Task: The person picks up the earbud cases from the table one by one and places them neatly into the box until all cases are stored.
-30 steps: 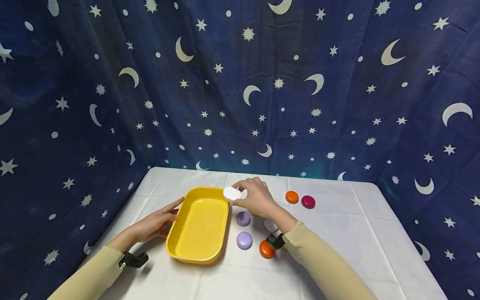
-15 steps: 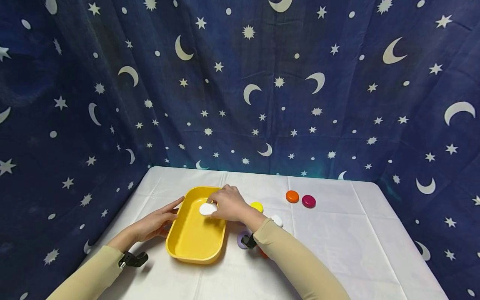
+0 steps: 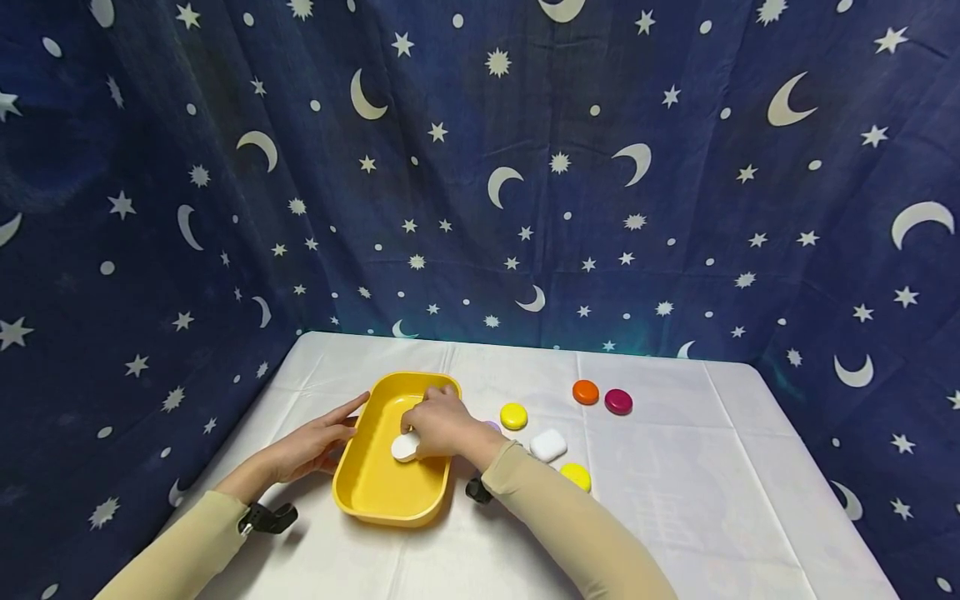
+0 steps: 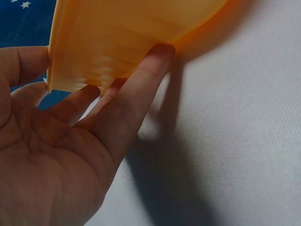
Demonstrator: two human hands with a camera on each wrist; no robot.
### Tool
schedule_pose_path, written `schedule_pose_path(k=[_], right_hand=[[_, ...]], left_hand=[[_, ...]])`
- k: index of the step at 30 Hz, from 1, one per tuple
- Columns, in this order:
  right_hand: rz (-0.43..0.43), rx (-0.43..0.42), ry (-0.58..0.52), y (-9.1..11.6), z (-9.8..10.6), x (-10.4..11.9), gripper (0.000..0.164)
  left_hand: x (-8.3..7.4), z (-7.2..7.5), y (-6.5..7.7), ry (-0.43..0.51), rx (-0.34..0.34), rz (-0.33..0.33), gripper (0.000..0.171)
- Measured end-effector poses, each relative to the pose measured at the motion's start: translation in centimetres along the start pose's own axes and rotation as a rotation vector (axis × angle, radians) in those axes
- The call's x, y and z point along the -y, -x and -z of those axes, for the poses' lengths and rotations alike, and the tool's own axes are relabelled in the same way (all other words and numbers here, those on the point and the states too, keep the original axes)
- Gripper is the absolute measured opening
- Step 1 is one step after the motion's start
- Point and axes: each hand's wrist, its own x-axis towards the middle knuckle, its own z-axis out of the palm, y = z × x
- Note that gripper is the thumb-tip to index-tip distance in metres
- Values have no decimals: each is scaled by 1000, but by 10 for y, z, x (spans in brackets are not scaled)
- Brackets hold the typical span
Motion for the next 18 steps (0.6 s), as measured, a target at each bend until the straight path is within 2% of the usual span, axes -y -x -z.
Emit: schedule_pose_path(k=[7, 18], right_hand=[[-17, -53, -38, 9, 8, -2, 50], [-56, -182, -186, 40, 24, -28, 54]], left_hand=[[0, -1, 0, 0, -3, 3, 73], [-1, -3, 3, -33, -20, -17, 72]])
